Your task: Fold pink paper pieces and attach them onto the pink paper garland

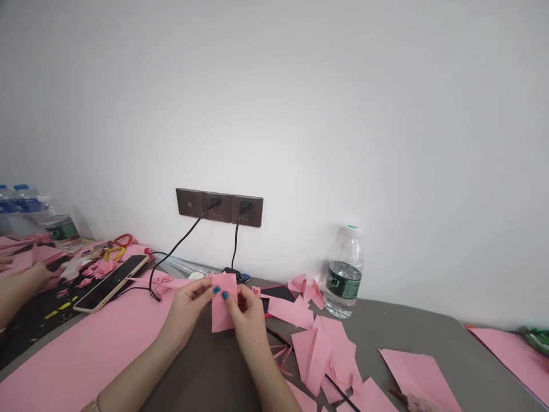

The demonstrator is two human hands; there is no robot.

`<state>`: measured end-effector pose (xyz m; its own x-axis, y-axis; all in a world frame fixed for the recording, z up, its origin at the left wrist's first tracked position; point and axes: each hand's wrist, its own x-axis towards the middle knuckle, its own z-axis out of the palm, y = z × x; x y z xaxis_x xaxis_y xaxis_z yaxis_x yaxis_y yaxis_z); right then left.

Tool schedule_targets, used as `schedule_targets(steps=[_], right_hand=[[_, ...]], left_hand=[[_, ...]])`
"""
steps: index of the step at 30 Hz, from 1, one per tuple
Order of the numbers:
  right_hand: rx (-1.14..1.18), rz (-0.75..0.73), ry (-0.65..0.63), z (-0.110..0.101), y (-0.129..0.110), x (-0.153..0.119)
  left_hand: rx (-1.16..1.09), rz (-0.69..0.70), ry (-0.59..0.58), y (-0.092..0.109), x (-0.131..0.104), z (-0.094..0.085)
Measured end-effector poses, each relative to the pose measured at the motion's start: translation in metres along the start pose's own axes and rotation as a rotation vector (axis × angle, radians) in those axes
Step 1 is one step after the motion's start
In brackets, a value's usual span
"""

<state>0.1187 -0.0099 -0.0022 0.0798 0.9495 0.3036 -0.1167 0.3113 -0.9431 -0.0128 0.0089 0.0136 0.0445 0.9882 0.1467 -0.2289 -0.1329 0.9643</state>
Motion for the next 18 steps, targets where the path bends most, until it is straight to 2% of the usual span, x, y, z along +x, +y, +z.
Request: schedule_targets(steps=[13,18], right_hand=[[0.047,0.063,0.027,0.0008,-0.0048,-0.0005],[0.027,0.052,0.021,-0.0001,-0.0046,0.0003]], left_hand=[[0.010,-0.048,-0.002,-0.0037,0.0001,-0.0018],[0.013,-0.014,-0.034,-0.0003,-0.0010,-0.0001]])
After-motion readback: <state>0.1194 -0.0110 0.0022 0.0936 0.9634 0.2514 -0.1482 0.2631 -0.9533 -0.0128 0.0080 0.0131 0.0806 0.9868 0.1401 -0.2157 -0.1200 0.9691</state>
